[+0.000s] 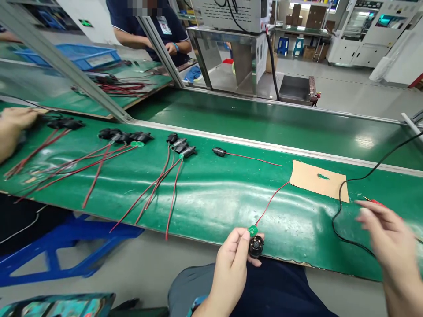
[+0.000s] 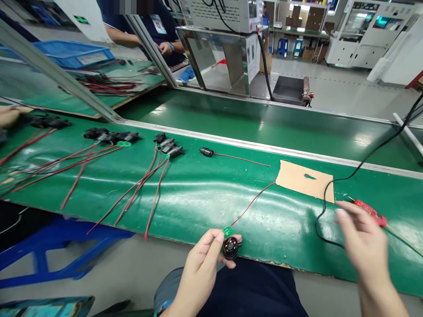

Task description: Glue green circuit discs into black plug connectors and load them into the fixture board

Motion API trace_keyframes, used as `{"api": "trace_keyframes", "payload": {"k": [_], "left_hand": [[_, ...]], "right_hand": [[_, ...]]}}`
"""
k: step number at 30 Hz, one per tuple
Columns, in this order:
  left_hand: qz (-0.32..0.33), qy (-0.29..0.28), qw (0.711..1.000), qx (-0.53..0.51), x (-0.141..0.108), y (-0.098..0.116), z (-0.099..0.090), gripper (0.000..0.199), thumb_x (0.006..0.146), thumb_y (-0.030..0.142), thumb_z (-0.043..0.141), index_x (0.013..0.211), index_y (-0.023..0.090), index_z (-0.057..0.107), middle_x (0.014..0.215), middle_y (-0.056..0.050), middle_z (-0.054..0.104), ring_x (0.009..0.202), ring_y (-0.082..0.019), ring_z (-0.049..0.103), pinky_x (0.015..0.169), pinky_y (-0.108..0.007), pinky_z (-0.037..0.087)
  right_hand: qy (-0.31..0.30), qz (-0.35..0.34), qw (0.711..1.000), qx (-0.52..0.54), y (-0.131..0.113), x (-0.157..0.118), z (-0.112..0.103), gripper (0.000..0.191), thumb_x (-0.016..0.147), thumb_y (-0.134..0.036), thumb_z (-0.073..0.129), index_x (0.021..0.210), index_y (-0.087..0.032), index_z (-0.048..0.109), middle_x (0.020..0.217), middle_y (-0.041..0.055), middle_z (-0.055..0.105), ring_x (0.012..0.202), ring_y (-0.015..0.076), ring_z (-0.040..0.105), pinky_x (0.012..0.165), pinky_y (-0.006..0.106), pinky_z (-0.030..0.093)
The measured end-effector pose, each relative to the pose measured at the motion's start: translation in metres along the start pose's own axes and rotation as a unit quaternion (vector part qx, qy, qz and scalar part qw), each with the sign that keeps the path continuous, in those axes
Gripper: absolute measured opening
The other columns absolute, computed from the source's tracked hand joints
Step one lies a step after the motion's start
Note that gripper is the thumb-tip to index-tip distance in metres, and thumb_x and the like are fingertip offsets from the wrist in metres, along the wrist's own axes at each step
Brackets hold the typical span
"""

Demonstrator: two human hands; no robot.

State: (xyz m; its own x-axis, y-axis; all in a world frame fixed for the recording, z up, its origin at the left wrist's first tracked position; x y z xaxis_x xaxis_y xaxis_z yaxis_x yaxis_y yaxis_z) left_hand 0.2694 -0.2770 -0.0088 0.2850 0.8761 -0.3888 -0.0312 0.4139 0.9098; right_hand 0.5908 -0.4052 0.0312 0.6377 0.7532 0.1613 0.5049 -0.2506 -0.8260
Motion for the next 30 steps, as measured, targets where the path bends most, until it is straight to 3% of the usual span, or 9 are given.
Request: {"api": "trace_keyframes", "payload": {"k": [2,4,7,10,14,20,26,28,30], "left_hand": [[0.01,-0.002,1.0,0.027,-0.003,0.003,0.0,0.043,0.088,0.061,0.061,0.084,0.018,0.062,0.086,-0.007,0.076,0.064,-0.019,0.069,0.051,-0.029,0.061],[0.025,-0.006,0.998,0.061,-0.006,0.008,0.0,0.043,0.09,0.06,0.059,0.084,0.018,0.063,0.079,-0.004,0.073,0.058,-0.016,0.067,0.052,-0.028,0.06],[0.046,0.0,0.995,0.09,-0.01,0.012,-0.001,0.043,0.09,0.061,0.058,0.08,0.019,0.063,0.064,0.003,0.059,0.05,-0.013,0.062,0.047,-0.025,0.057],[0.043,0.011,0.995,0.088,-0.011,0.01,-0.005,0.044,0.091,0.061,0.056,0.079,0.019,0.062,0.064,0.003,0.058,0.048,-0.012,0.061,0.044,-0.023,0.055],[0.031,0.005,0.995,0.091,-0.008,0.006,-0.009,0.041,0.096,0.056,0.051,0.083,0.019,0.06,0.079,-0.002,0.069,0.051,-0.012,0.062,0.048,-0.025,0.056],[0.097,0.016,0.983,0.158,-0.009,0.004,-0.012,0.034,0.099,0.049,0.048,0.085,0.021,0.061,0.068,0.002,0.059,0.054,-0.013,0.062,0.049,-0.023,0.056],[0.08,-0.011,0.986,0.146,-0.009,0.004,-0.014,0.038,0.099,0.052,0.046,0.085,0.02,0.06,0.069,0.001,0.059,0.053,-0.012,0.059,0.048,-0.024,0.056],[0.043,-0.027,0.992,0.114,-0.009,0.005,-0.015,0.039,0.099,0.055,0.046,0.086,0.02,0.059,0.077,-0.001,0.066,0.055,-0.012,0.059,0.047,-0.024,0.056],[0.021,-0.032,0.995,0.087,-0.008,0.006,-0.017,0.04,0.098,0.057,0.047,0.086,0.02,0.058,0.083,-0.003,0.07,0.055,-0.012,0.059,0.047,-0.024,0.056]], "right_hand": [[-0.201,0.027,0.973,0.111,-0.044,-0.001,0.061,0.043,0.098,-0.047,0.057,0.129,-0.018,0.063,0.078,0.0068,0.071,0.065,0.0196,0.067,0.059,0.03,0.056],[-0.395,0.053,0.899,0.183,-0.077,-0.006,0.116,0.053,0.096,-0.046,0.059,0.14,-0.019,0.054,0.111,0.0121,0.072,0.066,0.0159,0.066,0.059,0.03,0.056],[-0.494,0.06,0.846,0.192,-0.097,-0.012,0.163,0.055,0.09,-0.04,0.067,0.137,-0.015,0.056,0.11,0.0094,0.071,0.065,0.0121,0.061,0.06,0.027,0.053],[-0.465,0.031,0.874,0.138,-0.094,-0.013,0.171,0.045,0.086,-0.031,0.069,0.126,-0.013,0.063,0.079,0.0002,0.066,0.064,0.0128,0.057,0.061,0.026,0.047],[-0.416,-0.049,0.904,0.089,-0.092,-0.009,0.16,0.016,0.091,-0.03,0.061,0.087,-0.016,0.068,0.071,-0.0002,0.062,0.064,0.0136,0.053,0.062,0.027,0.042],[-0.489,0.068,0.863,0.109,-0.1,-0.015,0.167,0.032,0.084,-0.047,0.073,0.089,-0.016,0.068,0.065,-0.0027,0.058,0.054,0.011,0.045,0.049,0.023,0.034],[-0.5,-0.042,0.863,0.063,-0.103,-0.011,0.166,0.022,0.094,-0.03,0.058,0.079,-0.018,0.07,0.066,-0.0013,0.063,0.06,0.0125,0.055,0.058,0.022,0.043],[-0.449,-0.123,0.885,-0.02,-0.09,0.001,0.155,0.026,0.096,-0.031,0.055,0.077,-0.019,0.07,0.068,-0.0004,0.067,0.062,0.0139,0.06,0.06,0.023,0.047],[-0.314,-0.188,0.921,-0.137,-0.073,0.023,0.138,0.029,0.096,-0.031,0.052,0.077,-0.019,0.071,0.072,0.004,0.071,0.066,0.0185,0.065,0.065,0.027,0.051]]}}
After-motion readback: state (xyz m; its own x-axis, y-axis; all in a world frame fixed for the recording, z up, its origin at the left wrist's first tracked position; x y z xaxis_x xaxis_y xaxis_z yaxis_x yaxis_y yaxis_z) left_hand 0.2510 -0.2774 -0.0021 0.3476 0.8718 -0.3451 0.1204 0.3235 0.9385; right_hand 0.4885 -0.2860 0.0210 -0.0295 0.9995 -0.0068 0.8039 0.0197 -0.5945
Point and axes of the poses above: each hand's wrist, its own x-axis towards the middle knuckle, its own z-axis out of the palm, y = z × x, the point moved 2 cm from there along x, towards the middle knuckle
